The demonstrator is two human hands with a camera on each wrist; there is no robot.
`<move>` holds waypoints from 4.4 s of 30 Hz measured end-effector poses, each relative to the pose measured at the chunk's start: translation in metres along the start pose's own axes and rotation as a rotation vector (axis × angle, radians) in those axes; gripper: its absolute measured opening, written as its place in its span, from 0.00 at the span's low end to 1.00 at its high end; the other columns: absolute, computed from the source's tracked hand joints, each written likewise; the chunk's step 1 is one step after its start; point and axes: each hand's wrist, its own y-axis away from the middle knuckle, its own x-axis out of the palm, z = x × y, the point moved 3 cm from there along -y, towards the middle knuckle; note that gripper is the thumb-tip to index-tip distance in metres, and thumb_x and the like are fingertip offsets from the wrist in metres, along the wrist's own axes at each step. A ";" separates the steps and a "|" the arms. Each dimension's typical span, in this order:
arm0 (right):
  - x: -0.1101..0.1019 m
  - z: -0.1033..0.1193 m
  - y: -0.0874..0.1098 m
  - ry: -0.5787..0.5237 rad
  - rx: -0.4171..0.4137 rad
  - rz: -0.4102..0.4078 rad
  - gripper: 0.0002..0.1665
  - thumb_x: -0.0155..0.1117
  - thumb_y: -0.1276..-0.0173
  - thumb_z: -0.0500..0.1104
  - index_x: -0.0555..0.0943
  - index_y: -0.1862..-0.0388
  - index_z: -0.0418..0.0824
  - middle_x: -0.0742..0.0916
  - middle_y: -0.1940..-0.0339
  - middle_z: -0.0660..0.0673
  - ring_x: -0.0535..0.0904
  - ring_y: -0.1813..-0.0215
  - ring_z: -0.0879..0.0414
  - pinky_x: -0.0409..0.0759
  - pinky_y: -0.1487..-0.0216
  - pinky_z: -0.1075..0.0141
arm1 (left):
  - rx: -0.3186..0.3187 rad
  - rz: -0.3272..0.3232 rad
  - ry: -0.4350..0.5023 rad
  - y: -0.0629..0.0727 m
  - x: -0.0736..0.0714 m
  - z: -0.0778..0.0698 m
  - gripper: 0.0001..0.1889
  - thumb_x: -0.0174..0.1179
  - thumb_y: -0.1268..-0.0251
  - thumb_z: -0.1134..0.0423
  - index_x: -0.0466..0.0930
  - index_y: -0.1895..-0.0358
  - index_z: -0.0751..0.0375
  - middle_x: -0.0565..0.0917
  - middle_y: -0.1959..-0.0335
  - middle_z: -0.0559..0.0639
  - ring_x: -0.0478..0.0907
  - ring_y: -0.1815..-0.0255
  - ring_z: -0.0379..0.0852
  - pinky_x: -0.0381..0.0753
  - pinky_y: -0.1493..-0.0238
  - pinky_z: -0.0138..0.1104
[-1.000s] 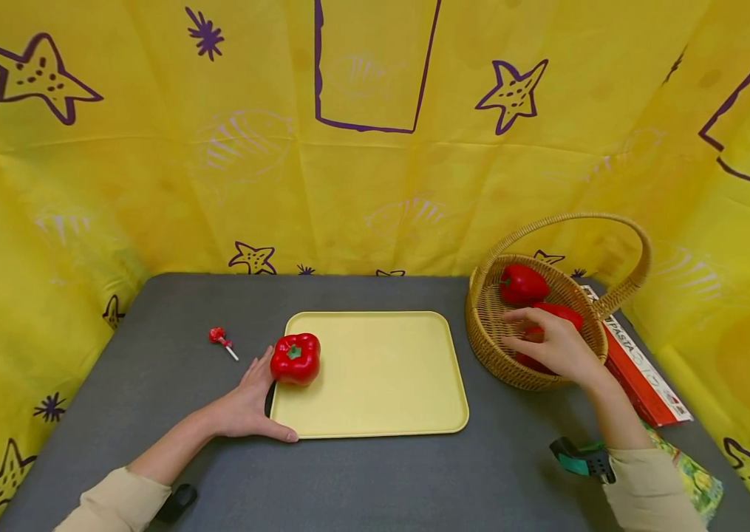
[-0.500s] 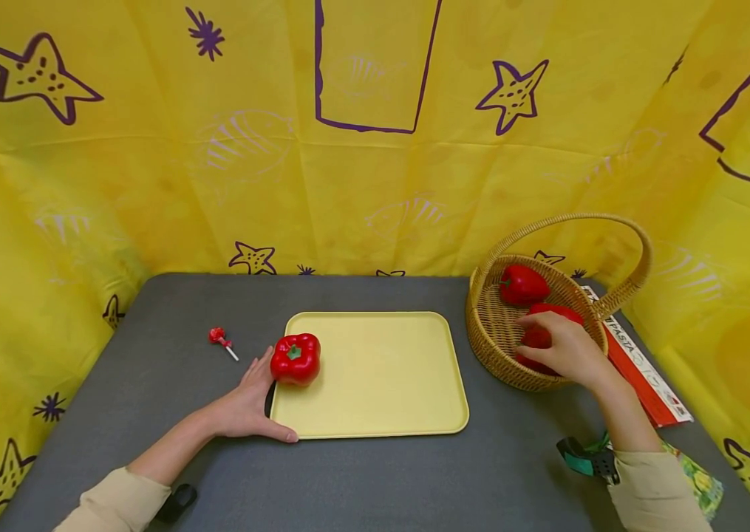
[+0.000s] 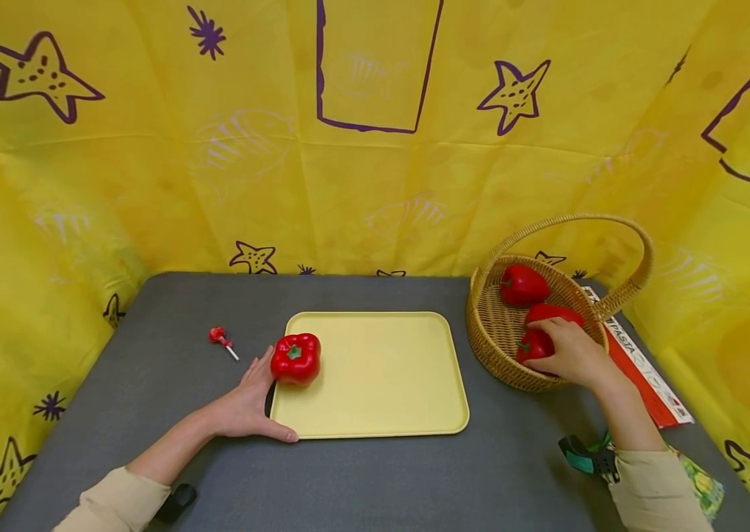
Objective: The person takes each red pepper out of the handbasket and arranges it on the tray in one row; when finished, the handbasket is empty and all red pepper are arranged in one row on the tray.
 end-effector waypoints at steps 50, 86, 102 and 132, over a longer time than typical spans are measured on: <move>-0.021 0.024 -0.015 -0.028 -0.035 -0.095 0.48 0.78 0.47 0.56 0.71 0.35 0.32 0.79 0.42 0.32 0.74 0.45 0.36 0.75 0.46 0.41 | -0.003 0.004 0.002 0.001 0.000 0.002 0.70 0.75 0.63 0.36 0.38 0.23 0.66 0.41 0.23 0.67 0.31 0.23 0.66 0.33 0.31 0.64; 0.007 0.107 -0.039 -0.196 -0.160 -0.056 0.48 0.79 0.50 0.57 0.71 0.32 0.41 0.79 0.40 0.42 0.75 0.42 0.45 0.78 0.46 0.48 | 0.012 -0.010 -0.008 0.001 -0.001 0.001 0.69 0.74 0.63 0.34 0.41 0.23 0.65 0.43 0.23 0.66 0.31 0.23 0.66 0.33 0.31 0.64; 0.062 0.131 -0.052 -0.418 -0.154 -0.071 0.46 0.80 0.49 0.54 0.72 0.34 0.40 0.79 0.40 0.43 0.77 0.44 0.48 0.78 0.45 0.48 | 0.042 -0.021 -0.019 0.001 -0.001 0.001 0.68 0.75 0.63 0.35 0.42 0.23 0.64 0.44 0.23 0.66 0.32 0.23 0.66 0.34 0.31 0.63; 0.101 0.165 -0.069 -0.630 -0.127 -0.033 0.45 0.83 0.52 0.48 0.72 0.37 0.39 0.79 0.41 0.46 0.77 0.41 0.52 0.78 0.43 0.56 | 0.033 -0.019 -0.021 0.001 -0.002 -0.001 0.68 0.75 0.64 0.35 0.43 0.23 0.63 0.43 0.23 0.67 0.32 0.23 0.66 0.34 0.30 0.62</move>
